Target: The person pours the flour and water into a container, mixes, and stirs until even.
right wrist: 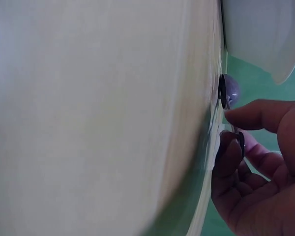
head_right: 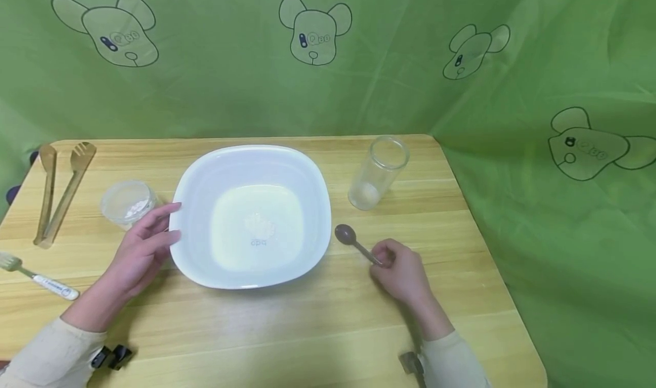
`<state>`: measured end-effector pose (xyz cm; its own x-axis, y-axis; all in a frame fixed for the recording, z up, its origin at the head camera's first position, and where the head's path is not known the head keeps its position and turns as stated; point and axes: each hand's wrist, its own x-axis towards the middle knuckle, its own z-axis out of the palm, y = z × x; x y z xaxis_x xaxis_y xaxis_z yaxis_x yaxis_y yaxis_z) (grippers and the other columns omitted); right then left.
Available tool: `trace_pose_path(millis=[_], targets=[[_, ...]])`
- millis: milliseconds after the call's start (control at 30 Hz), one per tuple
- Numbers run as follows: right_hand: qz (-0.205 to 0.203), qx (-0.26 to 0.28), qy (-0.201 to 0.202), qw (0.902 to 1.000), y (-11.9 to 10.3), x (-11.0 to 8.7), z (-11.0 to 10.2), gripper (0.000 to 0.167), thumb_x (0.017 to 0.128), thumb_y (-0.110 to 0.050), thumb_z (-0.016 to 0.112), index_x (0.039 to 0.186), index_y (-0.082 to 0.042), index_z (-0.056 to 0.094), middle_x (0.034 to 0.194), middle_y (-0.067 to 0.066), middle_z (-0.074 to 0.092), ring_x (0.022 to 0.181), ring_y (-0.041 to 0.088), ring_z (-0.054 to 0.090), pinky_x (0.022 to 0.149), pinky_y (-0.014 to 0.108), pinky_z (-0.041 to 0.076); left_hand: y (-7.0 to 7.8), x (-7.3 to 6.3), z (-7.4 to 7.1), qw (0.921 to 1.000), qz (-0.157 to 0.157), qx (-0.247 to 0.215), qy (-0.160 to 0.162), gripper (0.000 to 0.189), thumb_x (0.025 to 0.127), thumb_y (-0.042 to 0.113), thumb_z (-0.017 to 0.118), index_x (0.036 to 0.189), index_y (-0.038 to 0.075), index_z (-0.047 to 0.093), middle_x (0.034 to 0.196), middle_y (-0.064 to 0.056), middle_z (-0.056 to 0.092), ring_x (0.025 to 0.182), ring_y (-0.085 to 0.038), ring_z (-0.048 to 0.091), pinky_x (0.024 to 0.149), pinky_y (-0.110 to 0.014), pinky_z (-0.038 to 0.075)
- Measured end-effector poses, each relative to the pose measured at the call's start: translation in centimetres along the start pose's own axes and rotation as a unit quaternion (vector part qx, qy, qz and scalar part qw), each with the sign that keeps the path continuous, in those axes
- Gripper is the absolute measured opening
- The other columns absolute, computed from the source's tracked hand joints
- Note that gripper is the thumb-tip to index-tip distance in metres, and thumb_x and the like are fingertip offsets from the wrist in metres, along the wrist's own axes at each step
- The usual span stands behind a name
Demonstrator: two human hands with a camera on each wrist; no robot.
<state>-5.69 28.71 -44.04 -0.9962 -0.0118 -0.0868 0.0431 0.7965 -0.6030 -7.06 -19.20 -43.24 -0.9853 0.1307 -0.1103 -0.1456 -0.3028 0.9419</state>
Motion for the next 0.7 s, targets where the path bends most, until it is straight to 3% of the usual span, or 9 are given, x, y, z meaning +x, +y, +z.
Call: trace_pose_path(millis=[333, 700], targets=[[-0.034, -0.021, 0.043, 0.9983, 0.27, -0.01, 0.16, 0.013, 0.082, -0.006, 0.08, 0.093, -0.007, 0.075, 0.079, 0.0, 0.069, 0.068, 0.016, 0.062, 0.06, 0.031, 0.053, -0.02, 0.04, -0.07, 1.0, -0.002, -0.003, 0.001, 0.051, 0.096, -0.004, 0.06, 0.144, 0.006, 0.049, 0.141, -0.013, 0.051, 0.111, -0.021, 0.061, 0.084, -0.029, 0.057], [-0.061, -0.022, 0.125, 0.99, 0.73, 0.06, 0.04, 0.008, 0.087, -0.009, 0.078, 0.094, -0.007, 0.078, 0.076, -0.001, 0.07, 0.064, 0.015, 0.061, 0.056, 0.026, 0.051, -0.08, 0.0, -0.06, 1.0, 0.0, -0.003, -0.002, 0.049, 0.096, -0.004, 0.06, 0.143, 0.008, 0.05, 0.139, -0.012, 0.053, 0.111, -0.021, 0.061, 0.084, -0.029, 0.057]])
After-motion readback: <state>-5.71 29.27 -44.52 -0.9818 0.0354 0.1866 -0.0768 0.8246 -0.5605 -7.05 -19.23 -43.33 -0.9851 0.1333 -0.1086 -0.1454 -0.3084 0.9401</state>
